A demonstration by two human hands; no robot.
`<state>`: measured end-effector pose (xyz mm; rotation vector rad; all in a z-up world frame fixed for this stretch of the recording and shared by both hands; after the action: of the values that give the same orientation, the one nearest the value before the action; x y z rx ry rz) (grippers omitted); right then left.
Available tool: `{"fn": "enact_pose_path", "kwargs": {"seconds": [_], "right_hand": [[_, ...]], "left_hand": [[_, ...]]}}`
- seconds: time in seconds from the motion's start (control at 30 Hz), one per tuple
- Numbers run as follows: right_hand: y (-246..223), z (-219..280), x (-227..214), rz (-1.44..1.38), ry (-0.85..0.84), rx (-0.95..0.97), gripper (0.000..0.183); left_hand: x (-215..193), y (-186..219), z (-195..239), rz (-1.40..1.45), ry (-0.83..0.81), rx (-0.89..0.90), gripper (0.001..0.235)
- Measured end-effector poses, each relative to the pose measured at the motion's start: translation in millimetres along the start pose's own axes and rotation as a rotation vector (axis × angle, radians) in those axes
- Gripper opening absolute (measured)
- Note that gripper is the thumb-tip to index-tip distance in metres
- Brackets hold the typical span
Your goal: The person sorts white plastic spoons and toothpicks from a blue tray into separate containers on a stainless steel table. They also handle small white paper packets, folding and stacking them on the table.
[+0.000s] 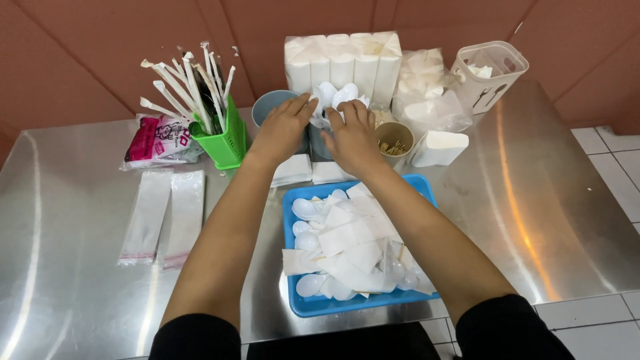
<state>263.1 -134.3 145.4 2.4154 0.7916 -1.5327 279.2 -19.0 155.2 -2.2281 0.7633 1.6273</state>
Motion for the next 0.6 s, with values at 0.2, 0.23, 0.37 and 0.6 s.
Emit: {"fn": "enact_pose_path", "kwargs": {"seconds": [0.2, 0.23, 0.37, 0.6], "right_hand": [[-29.0, 41.1, -0.8, -0.249, -0.056, -0.135, 0.014], [-37.3, 46.3, -3.7, -0.249, -0.060, -0.141, 0.014], [-57.3, 64.8, 22.6, -0.305, -0.568, -0.014, 0.019], [-64.1, 76.8, 74.1, -0.167, -0.681, 0.126, 0.031]], "left_hand": [[-25.7, 16.9, 70.3, 0.162, 0.173, 0.043, 0.021], [-24.1, 19.3, 84.5, 0.163, 0.175, 0.036, 0.021], [-11.1, 31.5, 132.8, 0.339, -0.047, -0.098, 0.021], [14.3, 56.7, 163.9, 0.367, -0.450, -0.255, 0.026]]}}
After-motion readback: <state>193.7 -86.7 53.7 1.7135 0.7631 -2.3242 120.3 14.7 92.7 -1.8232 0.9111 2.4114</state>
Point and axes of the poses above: each hand's wrist, its own z-axis away from the middle knuckle, its own x-axis out of the palm, y = z × x, the point moved 6 cm from there along -z, towards the middle knuckle, and after that the axes turned 2 degrees about z, right-handed, at the moved point
